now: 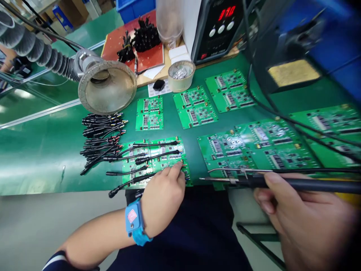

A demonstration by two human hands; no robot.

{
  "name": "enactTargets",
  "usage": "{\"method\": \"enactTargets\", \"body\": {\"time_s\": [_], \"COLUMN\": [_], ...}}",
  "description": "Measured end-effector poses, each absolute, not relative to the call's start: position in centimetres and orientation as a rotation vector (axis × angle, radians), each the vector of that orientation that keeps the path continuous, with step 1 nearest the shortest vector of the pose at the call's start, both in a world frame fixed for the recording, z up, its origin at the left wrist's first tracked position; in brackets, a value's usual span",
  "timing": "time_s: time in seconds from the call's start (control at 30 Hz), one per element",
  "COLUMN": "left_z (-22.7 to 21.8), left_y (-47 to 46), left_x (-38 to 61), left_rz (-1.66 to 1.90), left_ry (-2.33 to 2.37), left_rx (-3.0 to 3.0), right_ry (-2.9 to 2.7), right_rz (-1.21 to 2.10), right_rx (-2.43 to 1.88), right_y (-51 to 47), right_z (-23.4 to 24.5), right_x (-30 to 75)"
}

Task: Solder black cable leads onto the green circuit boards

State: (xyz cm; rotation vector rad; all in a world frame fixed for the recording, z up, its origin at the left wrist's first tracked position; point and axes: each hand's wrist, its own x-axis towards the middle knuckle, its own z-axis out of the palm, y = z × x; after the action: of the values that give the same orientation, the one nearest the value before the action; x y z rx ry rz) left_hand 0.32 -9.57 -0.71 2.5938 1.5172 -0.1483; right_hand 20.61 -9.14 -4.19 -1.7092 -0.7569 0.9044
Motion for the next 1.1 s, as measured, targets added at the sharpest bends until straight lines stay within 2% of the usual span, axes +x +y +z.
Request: {"method": "enactTargets", "body": {"time_s": [0.13, 0.37, 0.6, 0.77, 0.97, 1.1], "left_z": [-1.3, -2.9, -3.6, -4.5, -6.8, -7.2], "left_y": [-10.0, -10.1, -11.2, -12.7, -13.8, -13.7], "left_x": [0.2, -0.1, -0.4, -1.3, -2.7, -2.6], "left_rz": [-0.038, 0.224, 0.618, 1.083, 0.976, 0.874], "left_ry": [1.578, 1.553, 1.582, 1.182, 1.360, 1.507], "left_rx": [2.611, 2.809, 2.880, 2.882, 2.870, 2.803], "right_ry": [-0.630, -0.825, -1.295, -1.389, -1.004, -0.938], "right_rz": [0.935, 0.763, 0.819, 0.761, 0.438, 0.380], "right_rx": [-1.466, -1.187, -1.177, -1.310, -1.549, -1.696], "right_y": [-6.2, 2.5, 8.7, 8.9, 10.2, 12.2], "right_z": [-2.3, 1.8, -0.3, -0.2, 1.9, 1.8], "right_x": [21.3, 19.9, 15.1, 16.0, 23.6, 27.7]}}
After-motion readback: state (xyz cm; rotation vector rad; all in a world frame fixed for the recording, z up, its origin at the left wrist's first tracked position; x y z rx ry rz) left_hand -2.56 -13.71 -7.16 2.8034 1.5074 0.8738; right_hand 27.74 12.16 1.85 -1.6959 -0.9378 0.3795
